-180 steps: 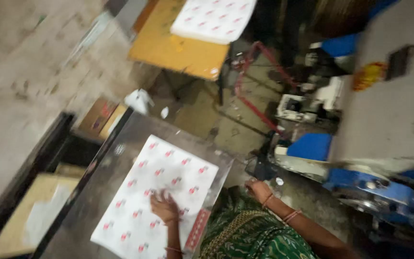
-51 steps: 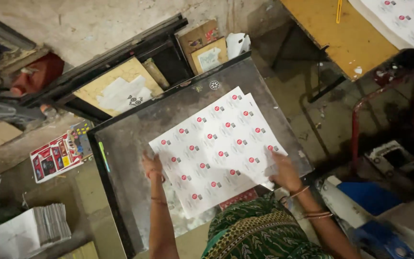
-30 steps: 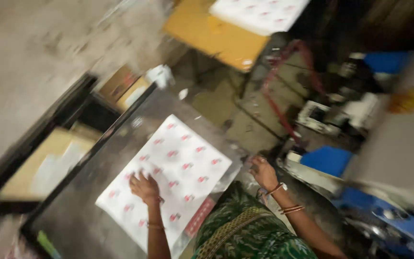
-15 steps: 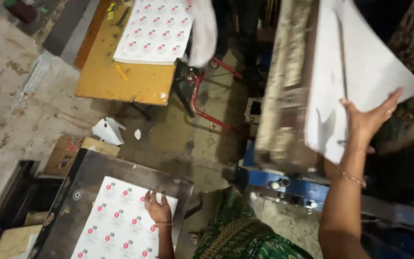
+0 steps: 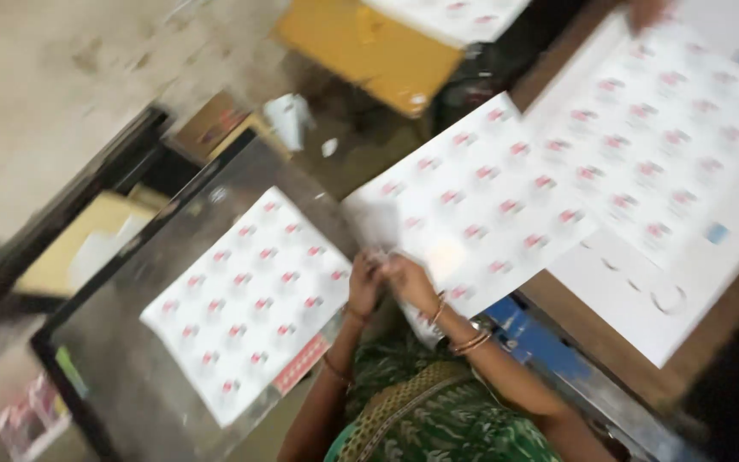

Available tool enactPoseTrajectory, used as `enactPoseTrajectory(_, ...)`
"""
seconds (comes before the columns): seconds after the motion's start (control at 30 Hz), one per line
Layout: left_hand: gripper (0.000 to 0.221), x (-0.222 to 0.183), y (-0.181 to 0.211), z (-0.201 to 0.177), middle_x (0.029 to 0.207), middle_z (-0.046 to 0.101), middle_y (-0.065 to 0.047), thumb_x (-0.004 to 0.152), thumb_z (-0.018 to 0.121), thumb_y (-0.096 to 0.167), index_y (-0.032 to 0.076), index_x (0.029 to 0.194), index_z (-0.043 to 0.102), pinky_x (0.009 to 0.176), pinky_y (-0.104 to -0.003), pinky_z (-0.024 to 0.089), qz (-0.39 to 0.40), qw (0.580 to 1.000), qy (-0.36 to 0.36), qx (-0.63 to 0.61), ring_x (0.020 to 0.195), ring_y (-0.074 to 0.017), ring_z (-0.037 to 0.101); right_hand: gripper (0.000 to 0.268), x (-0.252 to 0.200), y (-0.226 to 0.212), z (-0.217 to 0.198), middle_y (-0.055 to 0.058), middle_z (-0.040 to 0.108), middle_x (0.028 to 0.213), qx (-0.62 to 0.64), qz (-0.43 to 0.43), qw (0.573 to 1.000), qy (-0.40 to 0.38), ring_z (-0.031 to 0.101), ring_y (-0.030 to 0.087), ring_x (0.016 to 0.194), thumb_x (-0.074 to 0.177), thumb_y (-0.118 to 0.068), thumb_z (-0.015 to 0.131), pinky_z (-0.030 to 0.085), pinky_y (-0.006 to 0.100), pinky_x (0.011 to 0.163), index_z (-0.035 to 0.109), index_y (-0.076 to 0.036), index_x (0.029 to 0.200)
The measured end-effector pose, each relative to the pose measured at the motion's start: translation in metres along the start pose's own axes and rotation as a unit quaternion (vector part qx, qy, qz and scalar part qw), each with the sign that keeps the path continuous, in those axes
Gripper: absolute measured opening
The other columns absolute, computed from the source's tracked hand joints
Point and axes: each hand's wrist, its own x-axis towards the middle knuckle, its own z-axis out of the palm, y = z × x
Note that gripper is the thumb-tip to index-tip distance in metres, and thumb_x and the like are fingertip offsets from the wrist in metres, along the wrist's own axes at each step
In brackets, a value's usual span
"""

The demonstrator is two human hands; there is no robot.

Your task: Manually feeding, aligning, and stacking printed sheets on a machine processing table.

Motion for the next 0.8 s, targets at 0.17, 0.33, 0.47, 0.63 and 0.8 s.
enactPoseTrajectory(0.17,0.023,-0.005,-0.143,-0.149,0.077,0.068,-0.022,0.093,0.077,0.024,0.002,0.089,0.076,0.065,-0.047,0.048,-0.153,0.954,0.157,0.203,0.071,-0.0353,0.062,0.059,-0.013,-0.121,0.048,0.016,0.055,0.142,-0.081,-0.188,0.955,-0.215,0.057,0.026,0.124,0.085,-0.013,0.075,0.056,0.039,0.096,0.056,-0.001,0.140)
enactPoseTrajectory(0.33,0.044,-0.062,-0.133,-0.363,0.085,0.075,-0.021,0.079,0.083,0.032,-0.007,0.097,0.072,0.067,-0.042,0.053,-0.232,0.922,0.283,0.127,0.072,-0.0324,0.069,0.052,0.006,-0.116,0.065,0.014,0.060,0.138,-0.155,-0.174,0.944,-0.234,0.056,0.031,0.128,0.085,-0.016,0.079,0.050,0.042,0.105,0.063,-0.006,0.134)
enactPoseTrajectory(0.47,0.036,-0.102,-0.161,-0.440,0.099,0.078,-0.023,0.077,0.077,0.018,-0.007,0.103,0.073,0.077,-0.043,0.055,-0.278,0.909,0.306,0.055,0.084,-0.0366,0.074,0.058,0.006,-0.083,0.101,0.017,0.059,0.140,-0.236,-0.131,0.932,-0.242,0.053,0.037,0.131,0.079,-0.015,0.083,0.043,0.044,0.108,0.064,-0.011,0.134)
enactPoseTrajectory(0.63,0.055,-0.087,-0.208,-0.483,0.123,0.068,-0.030,0.084,0.077,0.022,-0.003,0.130,0.060,0.093,-0.049,0.051,-0.259,0.897,0.280,0.222,0.110,-0.0432,0.065,0.070,0.005,-0.074,0.117,0.016,0.058,0.144,-0.233,-0.061,0.940,-0.240,0.053,0.034,0.134,0.071,-0.015,0.085,0.044,0.042,0.111,0.061,-0.011,0.137)
enactPoseTrajectory(0.8,0.063,-0.027,-0.270,-0.507,0.127,0.066,-0.027,0.072,0.077,0.030,0.002,0.127,0.064,0.096,-0.061,0.047,-0.168,0.784,0.197,0.564,0.120,-0.0540,0.059,0.121,0.019,-0.077,0.098,0.028,0.053,0.143,-0.479,-0.027,0.876,-0.051,0.052,0.046,0.125,0.048,-0.019,0.095,0.044,0.048,0.102,0.039,-0.002,0.153)
